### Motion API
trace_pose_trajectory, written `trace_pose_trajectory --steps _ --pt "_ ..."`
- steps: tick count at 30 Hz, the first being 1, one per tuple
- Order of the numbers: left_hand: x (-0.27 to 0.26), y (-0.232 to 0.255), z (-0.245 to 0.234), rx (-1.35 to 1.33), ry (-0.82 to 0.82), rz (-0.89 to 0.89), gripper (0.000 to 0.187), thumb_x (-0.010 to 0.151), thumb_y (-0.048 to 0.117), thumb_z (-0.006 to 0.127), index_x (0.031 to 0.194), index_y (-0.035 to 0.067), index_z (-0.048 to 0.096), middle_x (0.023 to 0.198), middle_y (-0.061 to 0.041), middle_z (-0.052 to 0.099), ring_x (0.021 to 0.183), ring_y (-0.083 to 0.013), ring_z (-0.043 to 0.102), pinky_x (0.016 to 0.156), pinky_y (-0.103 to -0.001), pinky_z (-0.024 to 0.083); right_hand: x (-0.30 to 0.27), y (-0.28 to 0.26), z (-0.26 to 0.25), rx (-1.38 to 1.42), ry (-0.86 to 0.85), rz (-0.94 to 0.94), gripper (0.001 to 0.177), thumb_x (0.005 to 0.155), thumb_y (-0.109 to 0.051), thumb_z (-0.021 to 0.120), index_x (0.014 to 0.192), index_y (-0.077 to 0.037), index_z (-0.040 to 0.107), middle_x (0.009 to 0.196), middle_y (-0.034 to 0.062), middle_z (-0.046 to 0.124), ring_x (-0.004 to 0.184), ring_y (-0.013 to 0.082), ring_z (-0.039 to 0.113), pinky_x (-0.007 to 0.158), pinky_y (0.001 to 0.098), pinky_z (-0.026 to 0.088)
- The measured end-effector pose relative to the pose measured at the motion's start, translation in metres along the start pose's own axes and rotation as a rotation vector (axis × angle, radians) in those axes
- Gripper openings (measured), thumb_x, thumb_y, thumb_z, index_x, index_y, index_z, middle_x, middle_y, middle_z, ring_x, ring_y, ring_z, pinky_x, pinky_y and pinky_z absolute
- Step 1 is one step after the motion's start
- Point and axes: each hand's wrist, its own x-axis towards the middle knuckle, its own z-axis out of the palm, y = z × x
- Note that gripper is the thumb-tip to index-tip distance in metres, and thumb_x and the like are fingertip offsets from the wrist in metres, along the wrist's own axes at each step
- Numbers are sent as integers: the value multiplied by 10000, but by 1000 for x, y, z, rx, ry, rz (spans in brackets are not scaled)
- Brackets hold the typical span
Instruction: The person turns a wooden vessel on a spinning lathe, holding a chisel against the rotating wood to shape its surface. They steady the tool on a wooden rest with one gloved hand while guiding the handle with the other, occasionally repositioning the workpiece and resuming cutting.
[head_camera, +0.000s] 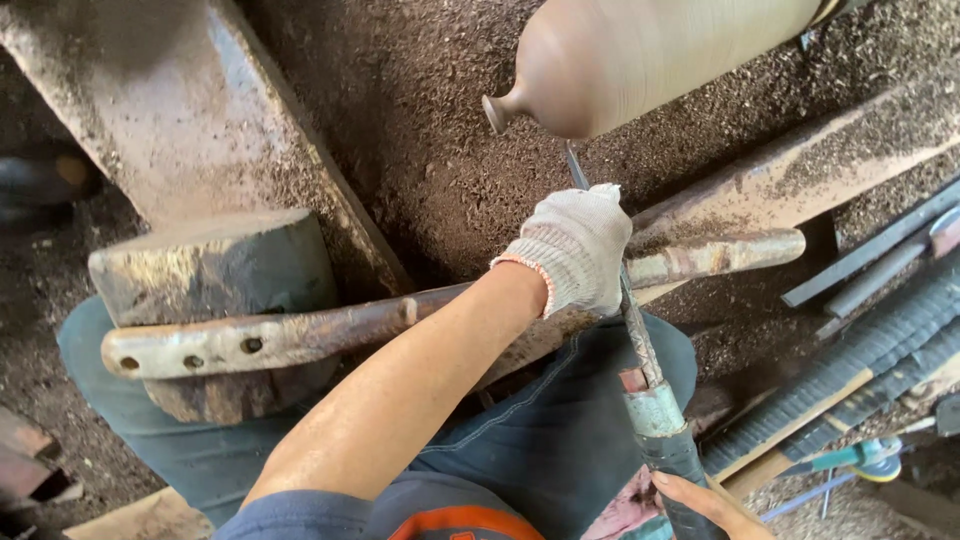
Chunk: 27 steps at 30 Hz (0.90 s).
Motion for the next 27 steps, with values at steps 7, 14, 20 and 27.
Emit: trace_pose_trajectory --steps 7,14,20,27 --pt "-3 4 5 6 36 -58 481 603 384 874 941 61 759 1087 -173 636 970 -349 703 845 -421 588 -1 17 -23 -26 23 -29 646 947 -297 715 1463 42 523 1472 240 546 1449 405 508 1200 568 325" --pt "-1 7 -1 43 -42 -58 391 656 322 855 925 52 772 1101 -183 629 984 -345 702 863 -413 588 14 -7 -11 -85 -48 -97 673 966 -304 731 1483 46 479 1533 261 536 1471 410 454 1204 561 283" --pt "-3 -1 -3 40 -64 0 422 622 321 878 921 48 760 1113 -176 611 975 -351 693 848 -430 588 16 -11 9 -16 -72 -95 655 982 -280 665 1511 42 454 1554 273 495 1478 402 436 1200 531 296" --pt "-1 -7 -5 16 -19 118 447 587 348 889 889 54 739 1104 -176 607 952 -361 688 834 -442 584 51 -113 72 -95 395 263 632 749 -75 862 1350 -91 667 1448 186 597 1424 322 533 1154 490 387"
